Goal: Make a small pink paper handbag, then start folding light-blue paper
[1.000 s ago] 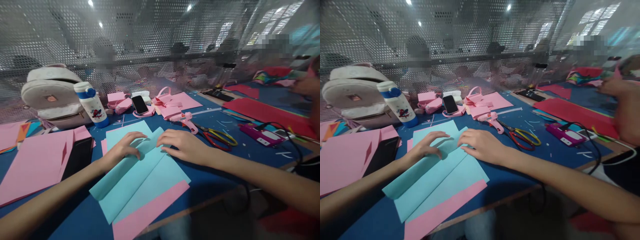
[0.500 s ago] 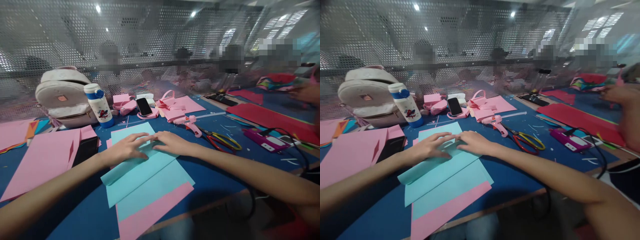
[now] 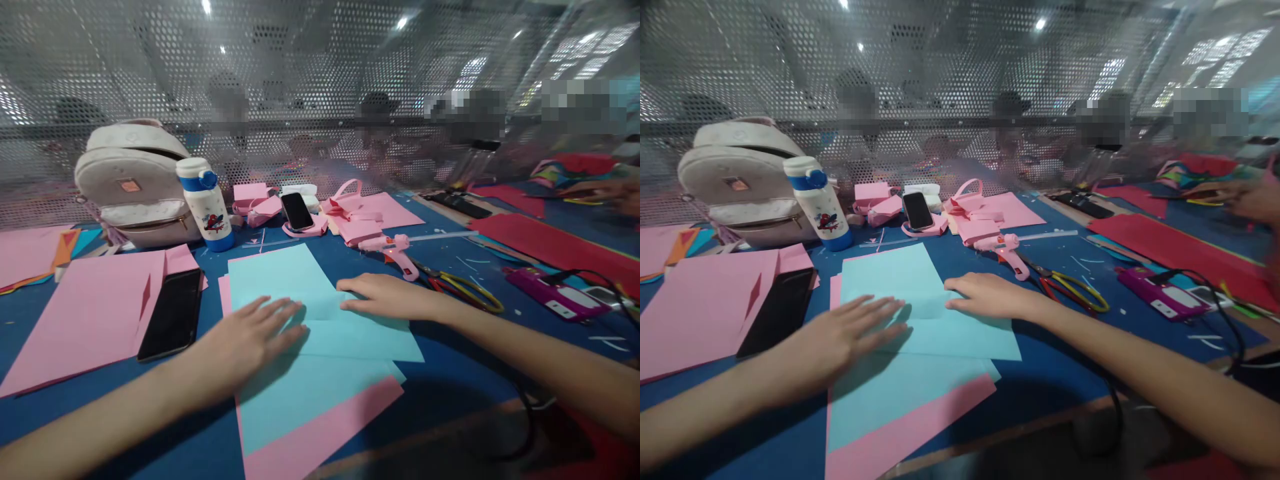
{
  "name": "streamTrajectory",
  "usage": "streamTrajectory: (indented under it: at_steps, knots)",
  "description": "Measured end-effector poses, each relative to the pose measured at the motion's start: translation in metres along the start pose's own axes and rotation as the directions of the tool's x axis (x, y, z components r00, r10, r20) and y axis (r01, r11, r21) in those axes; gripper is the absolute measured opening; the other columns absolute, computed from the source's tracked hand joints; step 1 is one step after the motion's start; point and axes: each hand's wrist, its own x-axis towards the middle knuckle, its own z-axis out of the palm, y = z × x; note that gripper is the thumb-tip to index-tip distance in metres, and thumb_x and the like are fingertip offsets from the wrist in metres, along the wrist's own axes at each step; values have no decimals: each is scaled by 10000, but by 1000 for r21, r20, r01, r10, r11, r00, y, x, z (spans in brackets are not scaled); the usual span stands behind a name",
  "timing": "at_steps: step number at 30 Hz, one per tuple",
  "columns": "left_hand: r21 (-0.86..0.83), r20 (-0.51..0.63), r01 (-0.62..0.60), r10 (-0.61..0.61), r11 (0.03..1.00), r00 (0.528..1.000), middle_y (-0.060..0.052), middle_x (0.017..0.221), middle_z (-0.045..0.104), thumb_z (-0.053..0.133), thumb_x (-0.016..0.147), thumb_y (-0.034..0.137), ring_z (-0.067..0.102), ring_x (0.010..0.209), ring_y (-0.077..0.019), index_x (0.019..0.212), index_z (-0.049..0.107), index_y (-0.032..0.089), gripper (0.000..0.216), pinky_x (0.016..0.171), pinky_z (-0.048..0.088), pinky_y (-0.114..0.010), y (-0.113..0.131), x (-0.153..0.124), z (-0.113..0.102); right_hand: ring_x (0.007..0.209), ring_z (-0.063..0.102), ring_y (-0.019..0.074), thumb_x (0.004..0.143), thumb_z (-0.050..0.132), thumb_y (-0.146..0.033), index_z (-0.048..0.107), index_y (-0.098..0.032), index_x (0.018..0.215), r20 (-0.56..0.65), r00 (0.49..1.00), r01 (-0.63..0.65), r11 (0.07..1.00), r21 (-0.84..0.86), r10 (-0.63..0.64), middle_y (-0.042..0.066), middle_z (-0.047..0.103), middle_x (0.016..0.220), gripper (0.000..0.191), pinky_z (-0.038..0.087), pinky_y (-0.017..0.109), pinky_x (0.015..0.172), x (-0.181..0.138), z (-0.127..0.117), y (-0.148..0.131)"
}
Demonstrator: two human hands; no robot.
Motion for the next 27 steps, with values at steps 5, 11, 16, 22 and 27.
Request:
streamTrajectory:
  at_steps: [5, 11, 16, 22, 27]
  knots:
    - [-125, -87, 52, -64, 991, 994, -168, 1506, 473, 510, 1017, 375, 507, 1354, -330, 1461, 437, 114, 519, 1053, 492, -461, 43, -2, 22, 957, 692, 279, 958, 546, -395, 670, -204, 1075, -7, 1000, 19, 996, -86, -20, 79, 725, 1036, 256, 501, 332, 736, -5, -8, -15]
    - [-133, -128, 70, -88, 989, 988, -162, 1477, 513, 388, 1059, 344, 539, 1326, -324, 1442, 471, 115, 454, 1033, 516, -475, 40, -1, 24, 1250, 578, 289, 967, 583, -328, 467, -176, 1458, -145, 963, 218, 973, -78, -228, 140, 587, 1402, 527, 500, 455, 1004, 22, 7, -51]
    - [-165, -150, 98, -123, 981, 981, -166, 1467, 523, 366, 1056, 291, 518, 1348, -307, 1409, 510, 117, 419, 1053, 509, -456, 38, -3, 23, 1413, 430, 273, 1003, 513, -234, 352, -199, 1540, -110, 948, 291, 952, -93, -300, 125, 400, 1578, 562, 410, 477, 1124, 53, 24, -66]
    - [-123, -192, 160, -181, 979, 964, -117, 1402, 598, 342, 1056, 310, 600, 1255, -289, 1365, 567, 144, 416, 983, 548, -425, 38, -5, 26, 1440, 393, 257, 1034, 409, -227, 389, -178, 1523, -154, 907, 386, 920, -70, -393, 130, 404, 1574, 492, 391, 490, 1138, 67, 41, -54]
    - [-39, -197, 235, -238, 971, 951, -106, 1367, 626, 304, 1067, 361, 631, 1219, -311, 1347, 596, 172, 446, 913, 569, -407, 38, -7, 30, 1436, 392, 281, 1038, 397, -228, 427, -163, 1502, -180, 896, 396, 914, -88, -406, 144, 403, 1572, 469, 409, 509, 1122, 70, 50, -47]
